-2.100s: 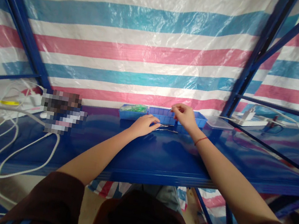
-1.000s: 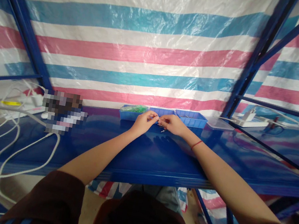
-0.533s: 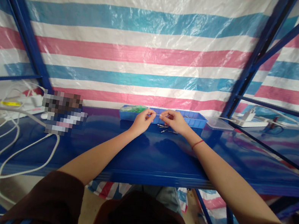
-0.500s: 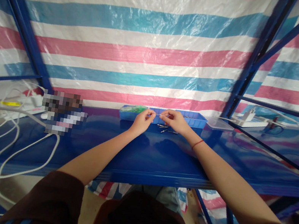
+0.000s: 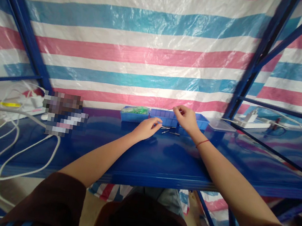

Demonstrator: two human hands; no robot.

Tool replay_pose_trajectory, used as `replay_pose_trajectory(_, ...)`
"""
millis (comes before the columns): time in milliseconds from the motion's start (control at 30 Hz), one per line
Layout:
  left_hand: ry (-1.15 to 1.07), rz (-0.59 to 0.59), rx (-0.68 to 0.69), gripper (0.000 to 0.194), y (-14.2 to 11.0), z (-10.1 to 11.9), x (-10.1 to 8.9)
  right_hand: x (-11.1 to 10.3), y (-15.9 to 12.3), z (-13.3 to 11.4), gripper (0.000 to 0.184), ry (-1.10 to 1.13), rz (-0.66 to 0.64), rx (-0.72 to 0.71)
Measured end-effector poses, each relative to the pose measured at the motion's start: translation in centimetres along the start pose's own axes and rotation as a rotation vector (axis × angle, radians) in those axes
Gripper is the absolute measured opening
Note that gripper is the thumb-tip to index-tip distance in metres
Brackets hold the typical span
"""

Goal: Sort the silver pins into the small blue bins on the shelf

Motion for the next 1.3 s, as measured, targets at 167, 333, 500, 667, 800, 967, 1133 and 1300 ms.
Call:
replay_pose_trajectory(167, 0.253, -0.251, 0.252, 0.035, -0.5, 0.9, 0.5, -2.8, 0.8, 4.0, 0.037, -0.399, 0.093, 0.225)
replay_pose_trajectory(333, 0.277, -0.338, 0.21, 0.036, -0.3, 0.9, 1.0, -3.3, 0.8, 4.6, 0.037, -0.439, 0.017, 0.267)
replay_pose_trajectory(500, 0.191, -0.256, 0.231, 0.026, 0.1, 0.2, 1.1, -1.3, 0.6, 2.4, 0.029, -0.279, -0.224, 0.051)
replay_pose_trajectory(667, 0.052, -0.163, 0.13, 0.02, 0.2, -0.5, 0.9, 0.3, 0.0, 1.4, 0.026, -0.196, -0.419, -0.053)
replay_pose_trajectory(800, -0.031, -0.046, 0.002, 0.017, 0.4, -0.5, 0.5, 0.5, -0.1, 1.3, 0.023, -0.186, -0.423, -0.041)
replay_pose_trajectory(967, -0.216, 0.066, -0.161, 0.019, 0.7, -1.1, 0.1, 1.0, -0.3, 0.9, 0.018, 0.087, -0.466, 0.095)
replay_pose_trajectory(1133, -0.437, 0.103, -0.214, 0.021, 0.8, -1.5, 0.2, 1.8, -0.8, 0.4, 0.031, 0.418, -0.509, 0.2)
replay_pose_trajectory(1300, -0.559, 0.062, -0.266, 0.022, 0.8, -0.9, 0.3, 1.9, -0.9, 0.1, 0.032, 0.516, -0.465, 0.28)
Point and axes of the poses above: each hand's wrist, its own y-axis towards the middle knuckle, its own x-axis out of the palm, z = x × y, the point moved 2 cm from there along y, towards the middle knuckle, and after that the axes turned 6 degrees about y, right-handed, at the moved point
